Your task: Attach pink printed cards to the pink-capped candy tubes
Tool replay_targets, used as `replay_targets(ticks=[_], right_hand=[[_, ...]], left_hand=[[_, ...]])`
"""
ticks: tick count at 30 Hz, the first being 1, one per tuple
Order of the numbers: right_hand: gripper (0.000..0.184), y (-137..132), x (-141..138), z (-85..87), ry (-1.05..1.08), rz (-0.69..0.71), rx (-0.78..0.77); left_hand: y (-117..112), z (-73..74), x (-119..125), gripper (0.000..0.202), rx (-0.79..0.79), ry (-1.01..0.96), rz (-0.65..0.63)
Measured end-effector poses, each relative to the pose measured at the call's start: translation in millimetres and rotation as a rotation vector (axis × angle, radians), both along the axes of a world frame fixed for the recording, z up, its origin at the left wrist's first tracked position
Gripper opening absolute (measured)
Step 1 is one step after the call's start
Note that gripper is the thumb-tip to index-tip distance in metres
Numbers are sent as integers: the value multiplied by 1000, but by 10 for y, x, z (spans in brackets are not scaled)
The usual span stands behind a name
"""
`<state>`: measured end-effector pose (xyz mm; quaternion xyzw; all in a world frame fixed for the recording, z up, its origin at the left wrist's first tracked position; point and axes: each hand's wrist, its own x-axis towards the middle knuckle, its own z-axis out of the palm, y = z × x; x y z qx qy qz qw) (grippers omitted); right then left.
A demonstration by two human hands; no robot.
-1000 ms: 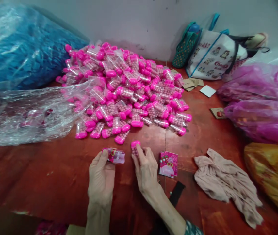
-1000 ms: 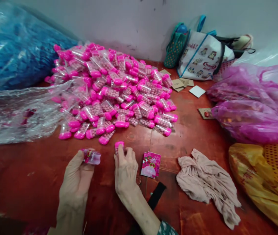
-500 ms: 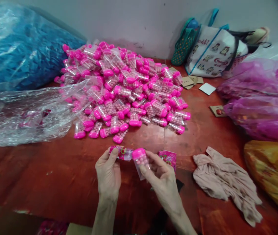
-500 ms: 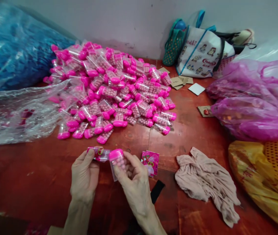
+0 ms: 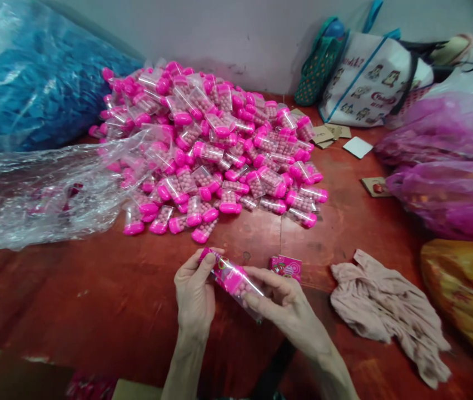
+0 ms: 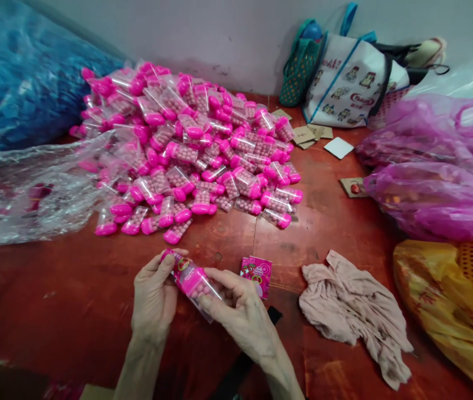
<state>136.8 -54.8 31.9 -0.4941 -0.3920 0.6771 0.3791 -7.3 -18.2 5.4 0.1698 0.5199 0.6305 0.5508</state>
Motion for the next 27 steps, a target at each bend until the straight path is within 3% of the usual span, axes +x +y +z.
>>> replay_targets(ticks=[7,11,15,23,27], right_hand=[[32,47,129,-69,147,73,-48],[33,45,139,-48,7,92,36],[32,22,86,-1,-189,19,138],[31,-30,36,-19,-196,-77,125],[29,-34,26,9,-255,-52,180]], left_hand=[[-26,-26,26,4,28,15,-54],[-27,-9,43,4,37,6,-48],[-12,8,53,7,21,10,-40],[6,-19,-44,7,65,76,-160],[15,-38,-92,12,38,62,-168]])
